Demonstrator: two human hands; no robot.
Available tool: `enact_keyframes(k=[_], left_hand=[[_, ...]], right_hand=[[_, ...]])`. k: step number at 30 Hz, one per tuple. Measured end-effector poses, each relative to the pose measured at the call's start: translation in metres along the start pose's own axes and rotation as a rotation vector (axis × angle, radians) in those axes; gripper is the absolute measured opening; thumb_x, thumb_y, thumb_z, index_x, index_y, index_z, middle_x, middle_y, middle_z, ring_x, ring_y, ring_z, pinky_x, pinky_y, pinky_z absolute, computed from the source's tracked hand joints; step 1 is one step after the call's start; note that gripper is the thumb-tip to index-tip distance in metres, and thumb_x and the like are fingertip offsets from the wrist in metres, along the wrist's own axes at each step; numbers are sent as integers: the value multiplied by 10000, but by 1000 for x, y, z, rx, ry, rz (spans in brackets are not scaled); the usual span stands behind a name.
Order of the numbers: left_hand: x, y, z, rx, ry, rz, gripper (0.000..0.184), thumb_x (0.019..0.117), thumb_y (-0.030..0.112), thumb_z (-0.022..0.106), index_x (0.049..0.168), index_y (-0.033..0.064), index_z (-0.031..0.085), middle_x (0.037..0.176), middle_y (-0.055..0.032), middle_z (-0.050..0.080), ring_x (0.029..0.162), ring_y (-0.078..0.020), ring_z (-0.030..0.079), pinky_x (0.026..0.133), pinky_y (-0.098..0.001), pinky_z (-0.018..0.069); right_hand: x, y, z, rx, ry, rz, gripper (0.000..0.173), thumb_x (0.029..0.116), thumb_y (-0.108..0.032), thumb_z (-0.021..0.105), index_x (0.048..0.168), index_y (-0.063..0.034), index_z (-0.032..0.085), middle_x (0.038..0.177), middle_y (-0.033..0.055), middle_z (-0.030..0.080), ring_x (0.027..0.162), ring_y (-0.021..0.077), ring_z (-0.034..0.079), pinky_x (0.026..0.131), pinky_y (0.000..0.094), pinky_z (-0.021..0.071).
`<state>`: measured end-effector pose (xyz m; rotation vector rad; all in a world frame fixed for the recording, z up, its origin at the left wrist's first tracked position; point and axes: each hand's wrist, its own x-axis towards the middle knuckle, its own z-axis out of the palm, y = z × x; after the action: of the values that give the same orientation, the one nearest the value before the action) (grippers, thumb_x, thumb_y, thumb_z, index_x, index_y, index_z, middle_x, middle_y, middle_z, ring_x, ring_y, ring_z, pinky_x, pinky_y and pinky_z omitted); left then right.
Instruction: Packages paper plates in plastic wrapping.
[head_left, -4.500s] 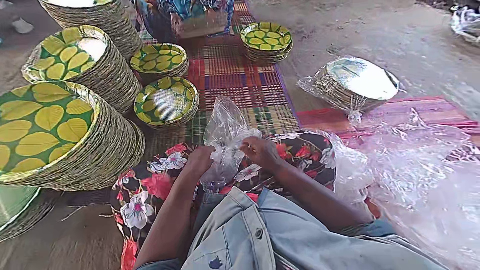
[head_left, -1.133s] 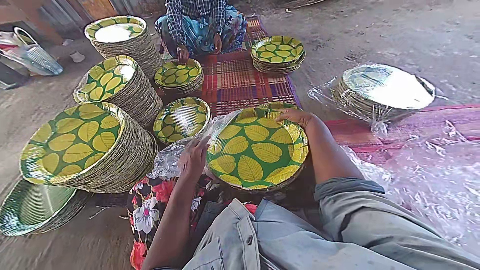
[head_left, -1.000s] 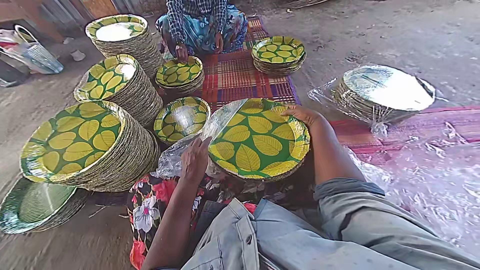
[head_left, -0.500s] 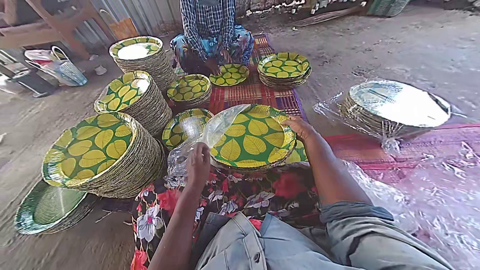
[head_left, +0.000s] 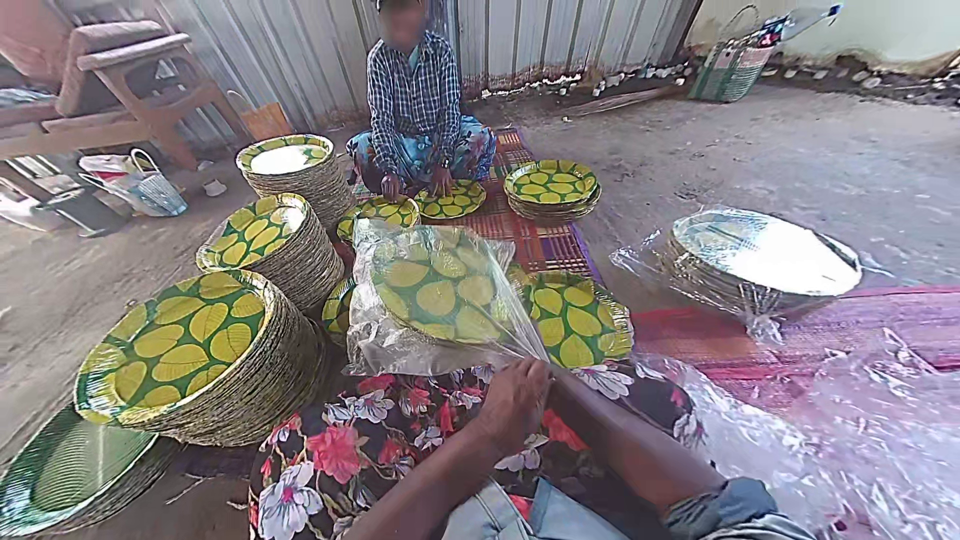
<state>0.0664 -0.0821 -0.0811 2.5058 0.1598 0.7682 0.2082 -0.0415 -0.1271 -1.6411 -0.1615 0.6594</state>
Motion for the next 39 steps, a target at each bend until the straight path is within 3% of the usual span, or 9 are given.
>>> enact_keyframes(k=[3, 7, 11, 14, 18, 22, 29, 32, 39], left_hand=[[-2, 3, -18, 187, 29, 159, 185, 972, 136, 590, 975, 18, 732, 772, -115, 717, 689, -258, 728, 617, -397, 588], [9, 7, -84, 329, 225, 33, 246, 949, 148, 624, 1105, -4, 737, 1098, -152, 748, 1038, -308, 721, 908, -473, 575], [51, -44, -163, 395, 348, -307, 681, 1022, 395, 548, 1521, -47, 404, 1601, -250, 370, 1499, -393, 343, 1205, -588, 274], [75, -79, -199, 484, 384, -446, 788, 1038, 527, 470, 1558, -46, 323, 1609, -285, 328, 1537, -445, 222, 1232, -643, 80], [104, -74, -194, 572, 288, -393, 429, 1104, 263, 411, 1140, -64, 687, 1072, -275, 706, 1118, -457, 646, 1085, -656, 363], [132, -35, -125, 328, -130, -282, 288, 1065, 127, 476, 1151, -29, 703, 1072, -236, 709, 1068, -411, 673, 957, -603, 499], [60, -16, 4, 135, -374, 310, 276, 1038, 143, 531, 975, -56, 711, 941, -201, 724, 980, -349, 712, 966, -506, 517], [19, -14, -8, 111, -316, 119, 369, 999, 186, 624, 1313, -4, 652, 1342, -184, 657, 1324, -328, 582, 1174, -558, 363], [-58, -73, -83, -35, -551, -487, 476, 1069, 326, 513, 1389, -17, 589, 1437, -215, 574, 1380, -341, 514, 1175, -498, 369]], right_hand=[[-14, 6, 4, -41, -7, -122, 415, 1095, -46, 386, 1457, 157, 368, 1421, 327, 507, 1270, 261, 552, 1051, 292, 435], [-54, -28, -14, 240, -216, -237, 635, 1039, -36, 405, 1596, 58, 114, 1612, 287, 270, 1441, 227, 399, 1161, 313, 358], [-71, -23, -5, 247, -335, -517, 641, 1011, -63, 432, 1564, 111, 159, 1589, 304, 292, 1422, 171, 431, 1132, 245, 390], [-105, -17, -3, 186, -388, -648, 622, 998, -77, 453, 1523, 165, 223, 1529, 325, 376, 1360, 146, 488, 1093, 241, 419], [-129, 4, 1, 154, -421, -821, 605, 970, -32, 489, 1472, 224, 269, 1465, 323, 464, 1303, 71, 540, 1058, 187, 440], [-133, 8, 9, 213, -436, -591, 811, 879, -183, 616, 1501, 186, 248, 1449, 280, 491, 1291, 80, 537, 1066, 204, 432], [-156, 32, -52, -197, -608, -78, 270, 1002, 45, 495, 1257, 101, 561, 1122, 141, 631, 1017, 94, 600, 921, 239, 495], [-152, 48, -71, 60, -652, 125, 290, 1064, -50, 406, 1309, 39, 533, 1112, 90, 634, 976, 85, 618, 880, 270, 523], [-145, 21, -106, -438, -1062, -25, 393, 1110, -235, 415, 1038, 79, 641, 856, 71, 618, 763, 88, 561, 748, 302, 470]])
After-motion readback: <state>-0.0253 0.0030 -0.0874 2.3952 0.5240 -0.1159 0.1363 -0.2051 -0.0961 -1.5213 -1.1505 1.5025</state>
